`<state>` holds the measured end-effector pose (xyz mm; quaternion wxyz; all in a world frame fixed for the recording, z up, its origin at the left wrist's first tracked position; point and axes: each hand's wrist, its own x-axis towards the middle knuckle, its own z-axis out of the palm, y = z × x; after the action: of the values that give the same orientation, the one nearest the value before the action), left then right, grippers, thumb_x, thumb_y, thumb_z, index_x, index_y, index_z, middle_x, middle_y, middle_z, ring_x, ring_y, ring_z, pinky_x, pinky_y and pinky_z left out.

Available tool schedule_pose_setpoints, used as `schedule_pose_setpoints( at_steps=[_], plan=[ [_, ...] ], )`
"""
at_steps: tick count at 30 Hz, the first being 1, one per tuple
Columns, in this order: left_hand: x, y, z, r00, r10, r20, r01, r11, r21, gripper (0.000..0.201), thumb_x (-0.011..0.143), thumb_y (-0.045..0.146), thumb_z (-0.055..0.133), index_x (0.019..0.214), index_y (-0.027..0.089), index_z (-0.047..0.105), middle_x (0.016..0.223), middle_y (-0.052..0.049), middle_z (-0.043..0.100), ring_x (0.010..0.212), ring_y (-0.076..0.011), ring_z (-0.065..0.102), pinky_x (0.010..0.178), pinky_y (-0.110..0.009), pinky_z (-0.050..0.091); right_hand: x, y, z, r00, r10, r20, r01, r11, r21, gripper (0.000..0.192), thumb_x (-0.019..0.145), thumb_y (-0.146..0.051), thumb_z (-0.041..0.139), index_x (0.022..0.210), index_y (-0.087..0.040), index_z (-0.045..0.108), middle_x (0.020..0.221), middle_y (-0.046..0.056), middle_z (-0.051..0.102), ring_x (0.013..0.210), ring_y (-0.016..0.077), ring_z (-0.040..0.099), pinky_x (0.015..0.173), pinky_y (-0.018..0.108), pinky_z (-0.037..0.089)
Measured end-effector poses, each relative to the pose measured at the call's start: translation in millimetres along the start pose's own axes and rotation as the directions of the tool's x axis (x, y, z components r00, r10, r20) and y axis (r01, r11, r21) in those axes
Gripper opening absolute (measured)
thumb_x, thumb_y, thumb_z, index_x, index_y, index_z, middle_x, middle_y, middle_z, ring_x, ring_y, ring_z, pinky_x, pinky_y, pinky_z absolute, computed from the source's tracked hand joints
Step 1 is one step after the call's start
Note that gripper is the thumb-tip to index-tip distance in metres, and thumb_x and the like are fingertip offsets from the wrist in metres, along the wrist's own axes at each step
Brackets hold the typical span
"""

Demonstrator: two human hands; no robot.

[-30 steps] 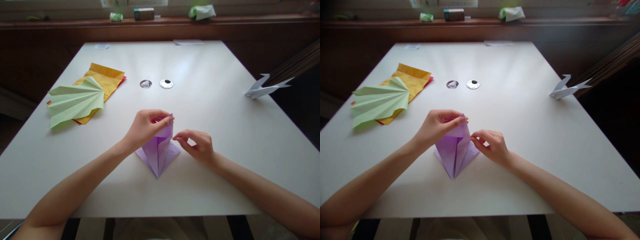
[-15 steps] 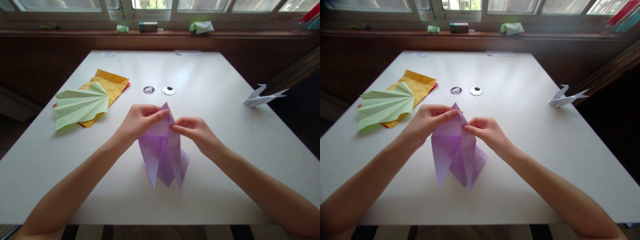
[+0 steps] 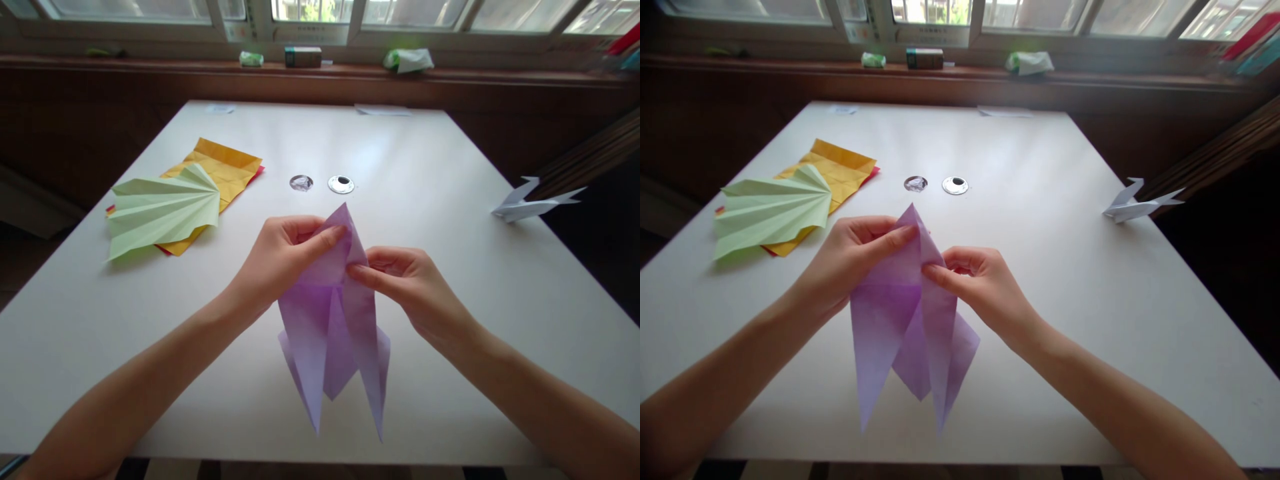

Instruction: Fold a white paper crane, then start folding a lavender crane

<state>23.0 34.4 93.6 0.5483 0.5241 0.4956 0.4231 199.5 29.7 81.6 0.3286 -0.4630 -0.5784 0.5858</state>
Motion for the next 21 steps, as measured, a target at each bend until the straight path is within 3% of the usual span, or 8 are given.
schedule_pose_setpoints(
  at_steps=[5,11,21],
  plan=[
    [-1,1,-2.9,0.994,-0.066,0.086,0.066,0.998,-0.002,0.030,0.068,0.045,0.068,0.074,0.016,0.069,0.066,-0.002,0.065,0.054,-0.0133,0.057,0.044,-0.020,0.038,-1,1,0,1.000,-0.013,-0.026,0.013,1.000,0.016,0.017,0.073,-0.037,0.068,0.075,-0.020,0.069,0.072,0.002,0.068,0.063,0.0140,0.061,0.055,0.023,0.047],
    [-5,-2,0.2,0.993,-0.095,0.067,0.099,0.994,-0.056,0.033,0.071,0.049,0.064,0.074,0.017,0.069,0.065,-0.003,0.066,0.055,-0.0159,0.060,0.044,-0.022,0.041,-3,-2,2,0.997,-0.022,-0.068,0.021,1.000,-0.011,0.024,0.071,-0.043,0.068,0.075,-0.020,0.069,0.073,0.003,0.068,0.063,0.0156,0.061,0.055,0.026,0.047],
    [-5,9,-0.9,0.990,0.002,0.138,0.002,1.000,-0.030,0.025,0.065,0.034,0.072,0.085,0.020,0.071,0.083,-0.003,0.070,0.075,-0.0194,0.065,0.057,-0.022,0.049,-3,0,2,0.998,-0.019,-0.054,0.017,0.999,-0.037,0.023,0.073,-0.041,0.067,0.070,-0.019,0.067,0.065,0.000,0.061,0.059,0.0113,0.054,0.050,0.022,0.040]
  ],
)
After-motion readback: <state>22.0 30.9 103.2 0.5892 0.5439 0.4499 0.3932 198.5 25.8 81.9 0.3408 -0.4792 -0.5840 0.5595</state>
